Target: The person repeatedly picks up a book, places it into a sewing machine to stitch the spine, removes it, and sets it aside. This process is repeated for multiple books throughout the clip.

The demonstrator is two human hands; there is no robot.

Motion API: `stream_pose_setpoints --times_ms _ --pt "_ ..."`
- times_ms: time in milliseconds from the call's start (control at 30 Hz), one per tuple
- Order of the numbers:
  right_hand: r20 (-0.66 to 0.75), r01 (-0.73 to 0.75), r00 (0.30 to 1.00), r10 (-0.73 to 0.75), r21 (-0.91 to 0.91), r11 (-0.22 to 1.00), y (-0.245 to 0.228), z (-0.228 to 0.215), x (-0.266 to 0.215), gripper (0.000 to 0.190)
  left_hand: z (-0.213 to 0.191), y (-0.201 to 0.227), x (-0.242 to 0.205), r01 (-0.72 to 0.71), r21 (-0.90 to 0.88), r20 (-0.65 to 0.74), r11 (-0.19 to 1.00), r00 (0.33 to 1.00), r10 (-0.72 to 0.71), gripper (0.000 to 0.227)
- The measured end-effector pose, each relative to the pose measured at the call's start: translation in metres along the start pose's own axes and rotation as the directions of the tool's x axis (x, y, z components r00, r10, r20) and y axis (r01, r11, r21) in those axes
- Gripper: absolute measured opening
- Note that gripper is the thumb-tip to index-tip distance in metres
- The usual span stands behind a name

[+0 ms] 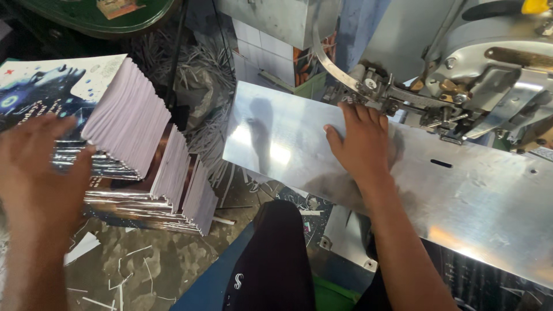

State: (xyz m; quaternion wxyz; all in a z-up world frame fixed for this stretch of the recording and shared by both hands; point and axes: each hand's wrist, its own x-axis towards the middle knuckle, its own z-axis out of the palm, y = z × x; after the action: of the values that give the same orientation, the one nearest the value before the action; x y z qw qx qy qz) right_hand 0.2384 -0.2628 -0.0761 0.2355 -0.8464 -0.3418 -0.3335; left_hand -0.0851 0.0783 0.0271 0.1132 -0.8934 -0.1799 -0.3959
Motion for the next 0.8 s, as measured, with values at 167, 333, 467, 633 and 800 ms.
stream_pose_setpoints --times_ms 167,333,467,633,800 --pt "-0.019 0.021 1.000 -0.021 -0.019 1.000 0.000 0.001 0.000 0.053 0.016 -0.050 0.023 0.022 -0.056 0.102 0.998 0.995 -0.016 0.054" --pt "-0.011 0.021 1.000 -0.021 -0.002 1.000 -0.002 -0.001 0.000 0.053 0.025 -0.072 0.030 0.028 -0.255 0.177 0.967 0.984 0.018 0.044" --pt "0.001 -0.001 1.000 0.000 0.045 0.999 -0.004 -0.006 0.001 0.052 0.027 -0.079 0.031 0.081 -0.266 0.289 0.961 0.957 -0.001 0.039" --pt "0.008 0.005 1.000 -0.005 0.029 1.000 -0.006 -0.008 0.005 0.053 0.028 -0.086 0.043 -0.012 -0.245 0.302 0.970 0.949 0.088 0.046" --pt "-0.021 0.034 0.999 -0.033 0.036 0.999 -0.008 -0.011 0.005 0.052 0.032 -0.085 0.041 -0.081 -0.286 0.254 0.955 0.954 0.157 0.035"
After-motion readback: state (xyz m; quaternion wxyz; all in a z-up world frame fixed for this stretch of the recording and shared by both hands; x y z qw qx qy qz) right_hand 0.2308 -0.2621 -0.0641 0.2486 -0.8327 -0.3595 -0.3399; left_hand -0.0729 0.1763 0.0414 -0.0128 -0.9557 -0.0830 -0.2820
